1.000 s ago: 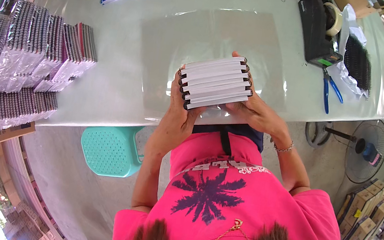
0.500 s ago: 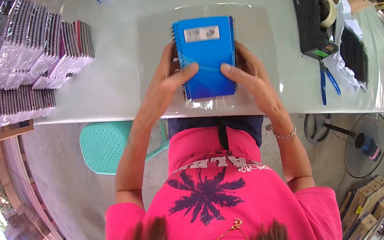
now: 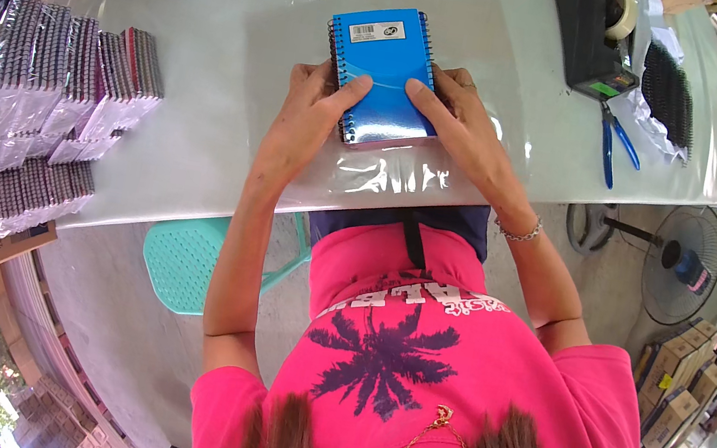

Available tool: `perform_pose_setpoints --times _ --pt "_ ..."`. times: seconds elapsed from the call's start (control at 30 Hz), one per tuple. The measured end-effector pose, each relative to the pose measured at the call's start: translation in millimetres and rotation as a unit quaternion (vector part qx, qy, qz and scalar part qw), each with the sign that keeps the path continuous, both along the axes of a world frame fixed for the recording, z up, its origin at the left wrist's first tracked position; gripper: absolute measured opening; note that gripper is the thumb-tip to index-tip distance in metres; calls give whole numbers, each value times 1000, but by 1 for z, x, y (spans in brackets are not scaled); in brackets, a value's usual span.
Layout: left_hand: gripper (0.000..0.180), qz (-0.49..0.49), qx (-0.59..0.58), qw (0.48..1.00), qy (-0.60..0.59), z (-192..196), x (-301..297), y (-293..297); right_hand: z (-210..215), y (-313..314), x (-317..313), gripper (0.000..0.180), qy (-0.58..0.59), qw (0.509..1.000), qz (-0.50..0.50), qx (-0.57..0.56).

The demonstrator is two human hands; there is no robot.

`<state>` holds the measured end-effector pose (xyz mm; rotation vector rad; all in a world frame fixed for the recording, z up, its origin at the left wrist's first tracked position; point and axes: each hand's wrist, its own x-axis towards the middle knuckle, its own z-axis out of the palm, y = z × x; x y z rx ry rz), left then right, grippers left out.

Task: The person stacks multiple notebooks of different colors, places them inside a plastic sleeve, and uses a tape dispenser to seal the package.

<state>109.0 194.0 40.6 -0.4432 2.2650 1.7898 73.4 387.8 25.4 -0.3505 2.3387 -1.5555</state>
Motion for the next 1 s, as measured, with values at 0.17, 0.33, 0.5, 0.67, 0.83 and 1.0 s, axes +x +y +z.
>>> perform_pose_setpoints --times 0.17,0.33,0.5,0.67,0.83,1.0 --pt "49 11 -52 998 17 -7 1 1 -5 -3 3 62 -32 998 -29 -50" --pt "50 2 -69 997 29 -16 -1 -2 -8 -9 5 59 -26 995 -60 -82" --pt "48 13 -53 998 27 -14 -2 -2 -10 -13 4 60 -40 994 -76 -67" --pt "52 11 -63 998 17 -7 -1 -1 -16 -16 3 60 -34 993 -90 -68" --pt "66 106 -140 982 65 -3 13 -8 -4 3 5 62 24 992 -122 -23" --pt "63 161 -559 809 86 -50 37 -40 -39 41 -13 54 281 871 -214 342"
